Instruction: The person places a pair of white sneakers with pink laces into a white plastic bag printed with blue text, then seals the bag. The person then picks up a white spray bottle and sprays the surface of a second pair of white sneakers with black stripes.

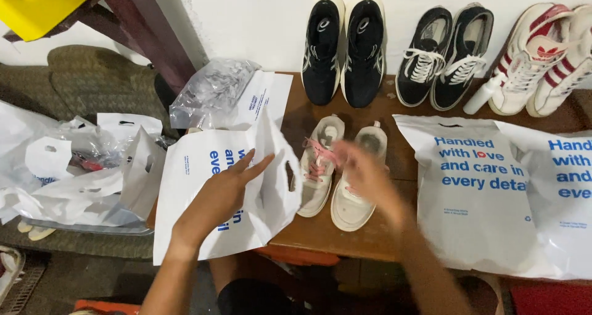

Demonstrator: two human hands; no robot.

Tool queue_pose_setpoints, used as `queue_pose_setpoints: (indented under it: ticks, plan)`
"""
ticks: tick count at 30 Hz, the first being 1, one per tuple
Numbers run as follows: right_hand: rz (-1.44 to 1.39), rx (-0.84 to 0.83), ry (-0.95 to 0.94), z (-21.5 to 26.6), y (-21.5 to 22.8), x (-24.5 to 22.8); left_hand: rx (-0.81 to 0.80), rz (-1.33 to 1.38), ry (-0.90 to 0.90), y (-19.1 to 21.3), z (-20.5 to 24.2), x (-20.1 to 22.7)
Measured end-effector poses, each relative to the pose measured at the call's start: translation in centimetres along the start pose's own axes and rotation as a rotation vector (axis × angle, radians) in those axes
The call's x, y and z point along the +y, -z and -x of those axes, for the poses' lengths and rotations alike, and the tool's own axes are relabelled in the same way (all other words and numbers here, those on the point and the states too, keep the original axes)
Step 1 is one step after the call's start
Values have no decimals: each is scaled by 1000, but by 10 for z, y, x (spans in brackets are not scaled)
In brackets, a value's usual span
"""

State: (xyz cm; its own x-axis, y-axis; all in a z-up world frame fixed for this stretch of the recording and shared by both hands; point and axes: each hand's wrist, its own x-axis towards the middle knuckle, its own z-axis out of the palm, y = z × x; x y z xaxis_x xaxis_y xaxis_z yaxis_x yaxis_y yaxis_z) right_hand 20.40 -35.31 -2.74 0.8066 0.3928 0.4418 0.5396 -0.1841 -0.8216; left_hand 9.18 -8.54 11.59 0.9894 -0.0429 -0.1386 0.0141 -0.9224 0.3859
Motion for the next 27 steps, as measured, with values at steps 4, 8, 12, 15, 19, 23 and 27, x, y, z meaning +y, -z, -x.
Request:
queue_pose_setpoints:
  ticks: [4, 8, 12, 15, 19, 23, 27]
  plan:
    - [748, -328, 203, -60, 56, 36, -49, -45, 0, -16, -8, -20]
    - [1203, -767, 525, -95, 65, 84, -48, 93, 42, -14, -4, -12]
    - [1248, -793, 668, -106, 54, 92, -37, 153, 70, -27, -14, -24]
    - [1139, -762, 713, -103, 48, 94, -63, 138, 14, -38, -21, -38]
    - [1305, -789, 713, -103, 42, 106, -50, 175, -76, -47, -30, -46]
    - [1225, -906, 697, -102, 46, 121, -25, 208, -96, -56, -30, -52]
    - [1180, -939, 656, -98, 60, 127, -11, 198, -67, -56, -28, -50]
